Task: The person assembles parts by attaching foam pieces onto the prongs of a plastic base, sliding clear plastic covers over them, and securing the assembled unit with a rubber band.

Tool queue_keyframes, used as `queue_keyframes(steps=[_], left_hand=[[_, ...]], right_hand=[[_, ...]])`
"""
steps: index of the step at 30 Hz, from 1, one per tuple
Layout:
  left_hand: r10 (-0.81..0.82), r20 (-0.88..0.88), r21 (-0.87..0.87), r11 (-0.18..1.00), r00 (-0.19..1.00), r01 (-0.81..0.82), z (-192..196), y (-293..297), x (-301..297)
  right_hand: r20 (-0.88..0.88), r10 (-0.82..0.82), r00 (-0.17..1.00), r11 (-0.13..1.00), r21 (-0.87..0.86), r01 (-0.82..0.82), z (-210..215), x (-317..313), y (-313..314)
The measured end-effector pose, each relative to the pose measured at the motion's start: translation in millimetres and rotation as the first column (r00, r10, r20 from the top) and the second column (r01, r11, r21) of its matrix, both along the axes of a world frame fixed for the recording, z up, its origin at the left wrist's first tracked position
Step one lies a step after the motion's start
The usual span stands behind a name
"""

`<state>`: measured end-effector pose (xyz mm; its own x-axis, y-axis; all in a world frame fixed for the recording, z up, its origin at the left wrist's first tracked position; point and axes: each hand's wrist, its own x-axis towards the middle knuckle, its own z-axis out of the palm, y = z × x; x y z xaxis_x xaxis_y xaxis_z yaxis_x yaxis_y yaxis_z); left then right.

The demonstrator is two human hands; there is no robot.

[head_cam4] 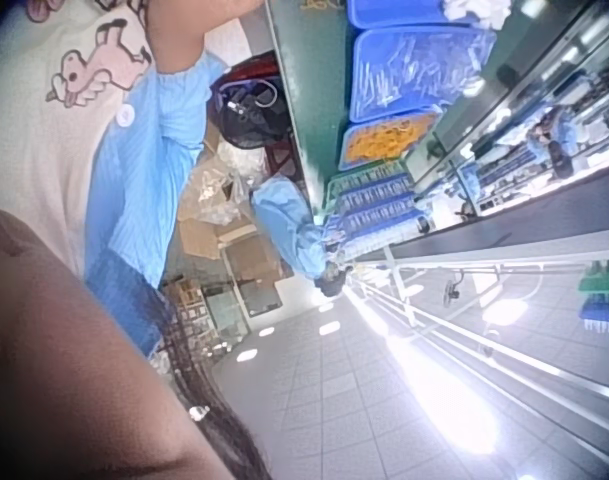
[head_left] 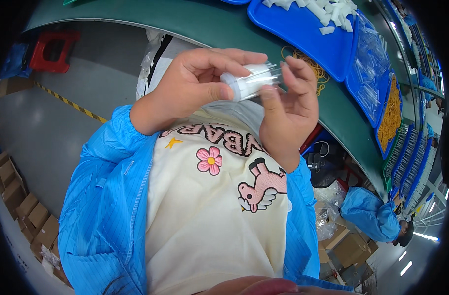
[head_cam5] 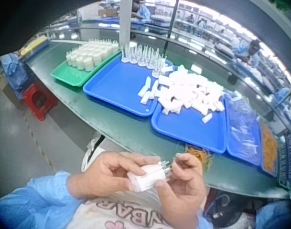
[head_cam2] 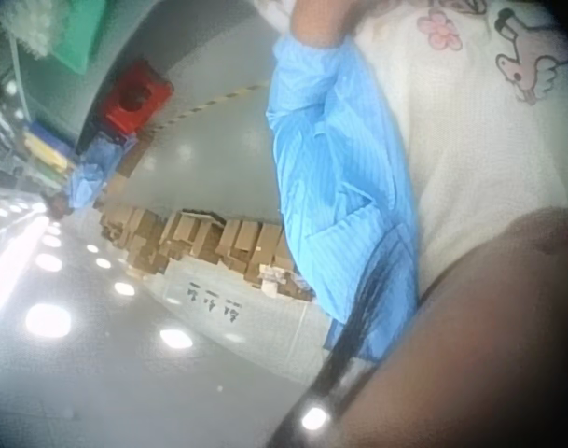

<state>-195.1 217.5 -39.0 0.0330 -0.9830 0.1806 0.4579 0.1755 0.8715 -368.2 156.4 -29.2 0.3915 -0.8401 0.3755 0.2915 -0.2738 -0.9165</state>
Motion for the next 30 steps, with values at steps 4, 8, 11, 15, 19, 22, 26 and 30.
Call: queue_keyframes(steps=[4,8,11,15,19,22,26,30], left_hand=[[0.01,-0.032,-0.029,1.0,0.999,-0.011,-3,-2,1],[0.002,-0.019,-0.073,0.997,1.0,-0.004,-4,0,6],[0.021,-0.24,0.001,1.0,0.97,-0.021,8,0,13],[-0.015,-0.378,0.053,0.998,0.926,0.038,2,3,34],[-0.03,-0.327,0.137,0.987,0.945,0.079,-13,4,30],[-0.055,-0.313,0.145,0.984,0.948,0.105,-11,3,21],[-0.057,-0.232,0.192,0.976,0.971,0.103,-13,4,14],[-0.029,-0.09,0.267,0.962,0.996,0.052,-10,2,7]], right_hand=[[0.041,0.046,0.998,0.998,0.033,-0.047,1,6,2],[-0.021,0.137,0.99,0.99,-0.035,-0.137,11,0,-10],[0.01,-0.046,0.999,0.999,0.018,0.046,14,-19,-28],[-0.451,-0.551,0.703,0.741,-0.651,0.163,11,-69,-71],[-0.541,-0.649,0.535,0.668,-0.741,0.06,4,-75,-77],[-0.495,-0.671,0.552,0.634,-0.769,0.082,0,-64,-74],[-0.441,-0.694,0.568,0.584,-0.808,0.086,4,-59,-67],[-0.566,-0.63,0.532,0.658,-0.752,-0.021,3,-62,-70]])
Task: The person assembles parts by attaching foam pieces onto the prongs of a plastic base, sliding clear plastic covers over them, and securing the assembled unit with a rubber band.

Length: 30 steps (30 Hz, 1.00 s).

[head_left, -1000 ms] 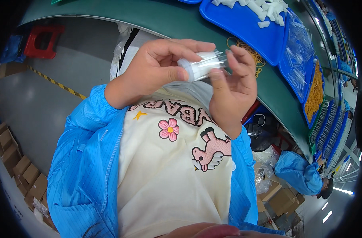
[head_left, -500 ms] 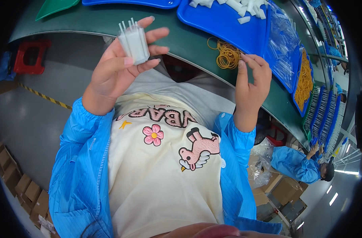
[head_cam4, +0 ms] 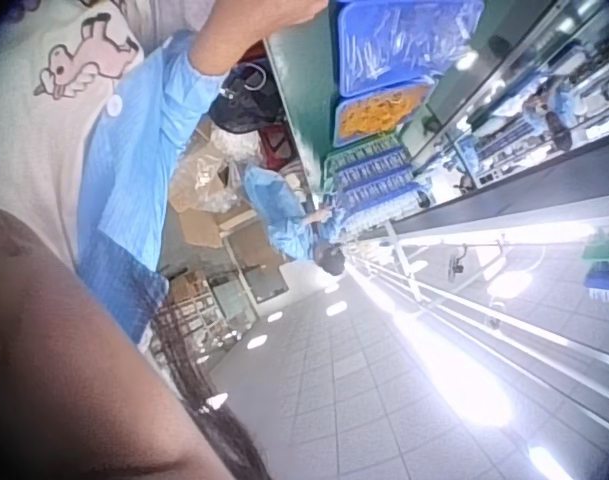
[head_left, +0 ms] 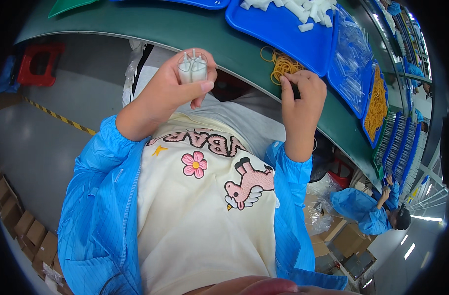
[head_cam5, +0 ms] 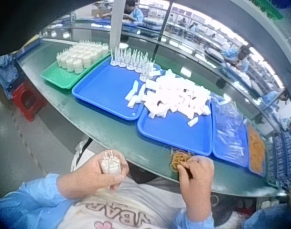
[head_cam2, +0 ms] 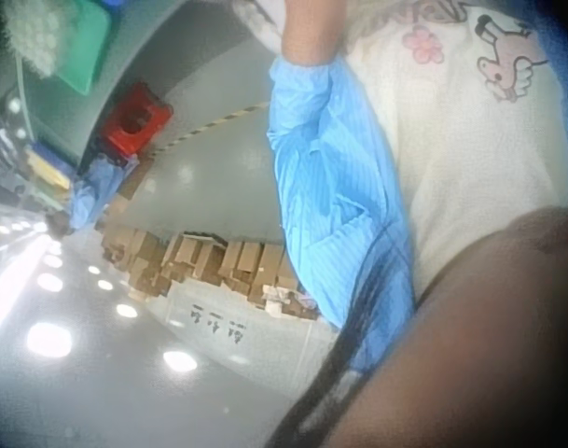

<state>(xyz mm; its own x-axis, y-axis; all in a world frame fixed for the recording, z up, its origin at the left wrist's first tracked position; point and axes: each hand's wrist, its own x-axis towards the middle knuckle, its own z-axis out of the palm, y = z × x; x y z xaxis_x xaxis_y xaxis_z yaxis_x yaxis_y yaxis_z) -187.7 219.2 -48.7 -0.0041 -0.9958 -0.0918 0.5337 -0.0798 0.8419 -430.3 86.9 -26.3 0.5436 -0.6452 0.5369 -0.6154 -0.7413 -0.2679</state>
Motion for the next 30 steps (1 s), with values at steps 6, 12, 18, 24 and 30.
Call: queue_keyframes(steps=[6,12,18,24,30], left_hand=[[-0.003,0.19,0.061,0.998,0.982,-0.009,17,-2,-20],[-0.03,0.237,-0.082,0.995,0.971,0.051,22,-13,-33],[-0.251,0.012,0.033,0.968,0.968,0.25,22,-24,-38],[-0.52,-0.251,-0.106,0.853,0.816,0.511,13,-20,-17],[-0.713,0.442,-0.038,0.591,0.544,0.806,33,-30,6]], right_hand=[[0.173,-0.024,0.985,0.999,0.052,0.015,1,0,-7],[0.494,-0.064,0.867,0.951,0.294,-0.097,19,17,9],[0.527,0.107,0.843,0.886,0.334,-0.321,15,36,19],[0.712,-0.05,0.7,0.387,0.66,-0.644,17,34,25],[0.786,-0.436,0.438,-0.2,0.391,-0.899,29,32,15]])
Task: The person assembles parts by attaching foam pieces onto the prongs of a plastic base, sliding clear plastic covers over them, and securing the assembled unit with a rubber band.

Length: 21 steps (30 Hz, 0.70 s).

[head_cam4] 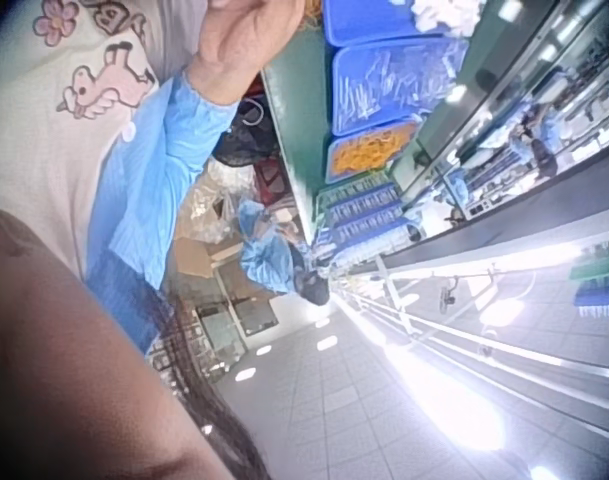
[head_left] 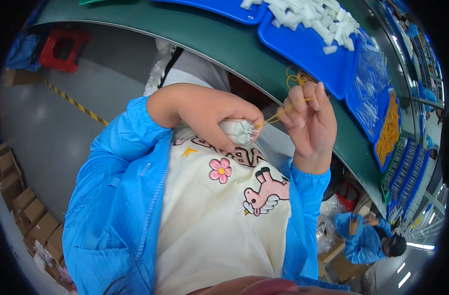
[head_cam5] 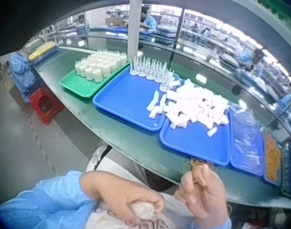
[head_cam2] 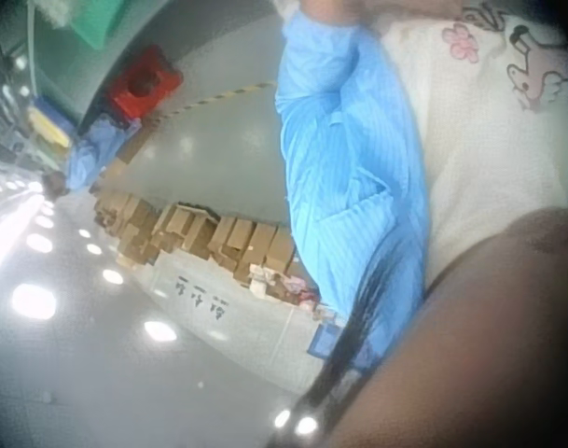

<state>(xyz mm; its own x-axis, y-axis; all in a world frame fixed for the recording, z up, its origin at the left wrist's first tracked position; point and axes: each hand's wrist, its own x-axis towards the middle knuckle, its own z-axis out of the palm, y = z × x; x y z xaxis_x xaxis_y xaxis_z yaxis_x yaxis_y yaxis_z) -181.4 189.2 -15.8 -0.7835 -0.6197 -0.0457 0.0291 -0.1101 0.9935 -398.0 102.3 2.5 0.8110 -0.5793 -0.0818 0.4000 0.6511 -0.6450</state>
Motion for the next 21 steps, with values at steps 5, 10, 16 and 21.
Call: queue_keyframes(steps=[5,10,16,21], left_hand=[[0.312,0.138,-0.191,0.94,0.94,-0.283,-27,2,-9],[0.466,-0.21,0.176,0.883,0.859,-0.436,-27,20,-6],[0.514,-0.675,0.406,0.858,0.53,-0.315,7,32,-10],[0.604,-0.254,0.259,0.795,0.755,-0.548,18,20,-14]], right_hand=[[-0.396,-0.048,0.917,0.134,-0.912,-0.387,30,22,19],[-0.406,0.106,0.908,0.091,-0.905,-0.416,45,3,8],[0.413,0.081,0.907,0.994,-0.103,-0.042,-31,-13,6],[0.214,-0.236,0.948,0.949,-0.159,0.272,-19,46,11]])
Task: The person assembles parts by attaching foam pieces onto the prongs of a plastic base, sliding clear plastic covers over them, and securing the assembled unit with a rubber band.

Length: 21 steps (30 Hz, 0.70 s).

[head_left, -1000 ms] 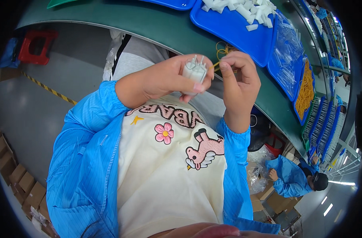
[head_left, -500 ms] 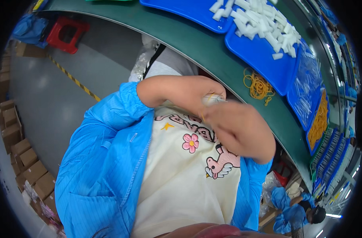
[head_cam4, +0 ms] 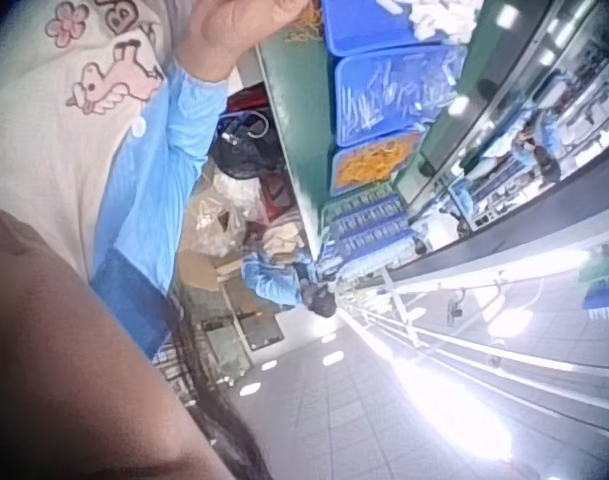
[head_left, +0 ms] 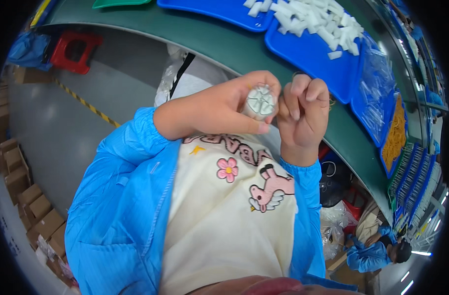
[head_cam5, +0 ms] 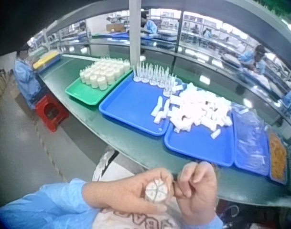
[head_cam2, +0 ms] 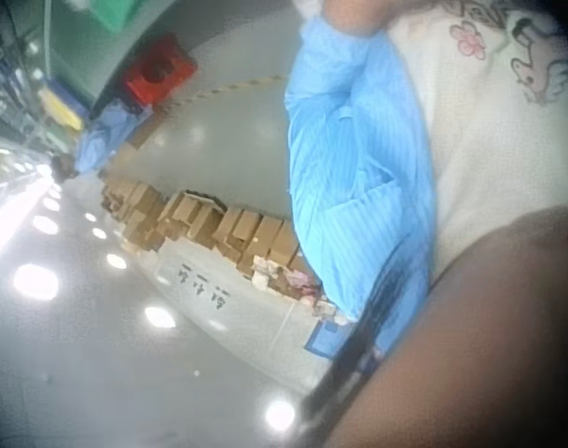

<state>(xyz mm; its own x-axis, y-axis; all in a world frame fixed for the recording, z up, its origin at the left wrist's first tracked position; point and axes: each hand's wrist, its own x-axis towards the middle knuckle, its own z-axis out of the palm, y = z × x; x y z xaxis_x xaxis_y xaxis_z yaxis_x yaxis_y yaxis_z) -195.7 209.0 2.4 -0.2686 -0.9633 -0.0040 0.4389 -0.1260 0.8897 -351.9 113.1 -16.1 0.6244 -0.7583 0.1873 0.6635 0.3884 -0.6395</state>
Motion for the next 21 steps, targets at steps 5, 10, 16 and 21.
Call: queue_keyframes(steps=[5,10,16,21], left_hand=[[0.012,0.046,-0.04,0.999,0.999,-0.011,-20,0,-5],[0.026,0.072,0.119,0.992,0.997,-0.034,-14,10,5],[0.058,0.042,0.136,0.989,0.997,-0.064,-30,12,4],[0.106,0.009,0.18,0.978,0.994,-0.106,-35,12,0]], right_hand=[[-0.019,0.035,0.999,0.997,-0.066,-0.036,5,-13,-11],[-0.544,0.164,0.823,0.938,-0.172,-0.3,26,-40,-22],[0.058,-0.823,0.566,0.322,-0.773,0.547,107,-67,-115],[-0.22,-0.816,0.534,0.41,-0.872,0.268,69,-83,-97]])
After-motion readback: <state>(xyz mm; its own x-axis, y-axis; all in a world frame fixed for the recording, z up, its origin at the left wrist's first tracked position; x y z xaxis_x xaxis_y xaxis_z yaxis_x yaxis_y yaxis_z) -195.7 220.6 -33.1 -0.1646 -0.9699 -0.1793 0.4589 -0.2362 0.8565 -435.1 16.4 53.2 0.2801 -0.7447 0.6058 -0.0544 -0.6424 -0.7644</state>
